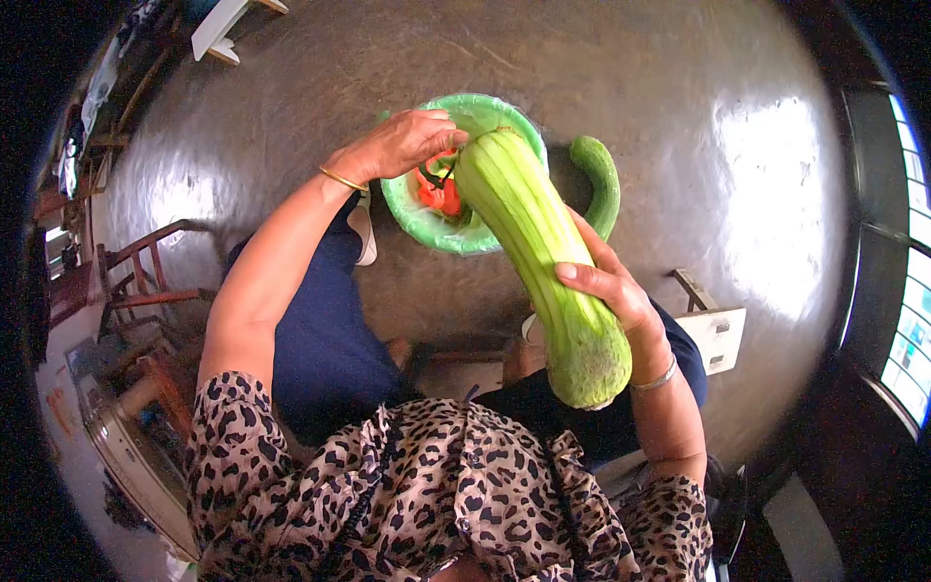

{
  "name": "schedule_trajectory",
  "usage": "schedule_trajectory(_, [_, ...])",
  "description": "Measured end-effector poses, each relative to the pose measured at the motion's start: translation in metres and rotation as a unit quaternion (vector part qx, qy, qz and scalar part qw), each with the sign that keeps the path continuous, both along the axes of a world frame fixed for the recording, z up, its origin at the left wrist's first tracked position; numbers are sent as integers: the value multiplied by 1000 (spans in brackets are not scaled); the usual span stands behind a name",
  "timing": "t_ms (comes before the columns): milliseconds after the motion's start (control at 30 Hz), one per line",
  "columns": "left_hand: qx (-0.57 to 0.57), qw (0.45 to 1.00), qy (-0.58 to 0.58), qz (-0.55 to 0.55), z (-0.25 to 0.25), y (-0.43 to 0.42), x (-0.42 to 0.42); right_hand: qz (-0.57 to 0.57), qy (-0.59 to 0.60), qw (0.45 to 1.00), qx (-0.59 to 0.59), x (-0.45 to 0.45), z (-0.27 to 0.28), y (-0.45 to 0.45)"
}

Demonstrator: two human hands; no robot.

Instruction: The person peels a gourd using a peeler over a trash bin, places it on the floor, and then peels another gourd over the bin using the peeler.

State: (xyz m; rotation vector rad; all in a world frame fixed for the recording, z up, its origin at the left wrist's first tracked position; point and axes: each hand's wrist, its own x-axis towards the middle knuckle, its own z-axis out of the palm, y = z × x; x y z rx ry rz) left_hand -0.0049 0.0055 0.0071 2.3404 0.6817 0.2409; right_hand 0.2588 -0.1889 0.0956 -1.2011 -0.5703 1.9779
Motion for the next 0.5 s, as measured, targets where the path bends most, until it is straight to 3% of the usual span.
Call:
schedule_trajectory(233, [-23, 991, -62, 113, 28, 1, 21, 17, -1, 1000, -15, 5, -2, 7])
schedule_trajectory(300, [77, 992, -95, 15, 32, -9, 33, -8, -17, 999, -39, -1, -6, 8])
schedule_trajectory(333, [104, 994, -30, 14, 39, -18, 40, -8, -17, 999, -40, -2, -8, 9])
schedule_trajectory(500, [175, 982, -60, -33, 36, -39, 53, 0, 6, 999, -48, -8, -9, 16])
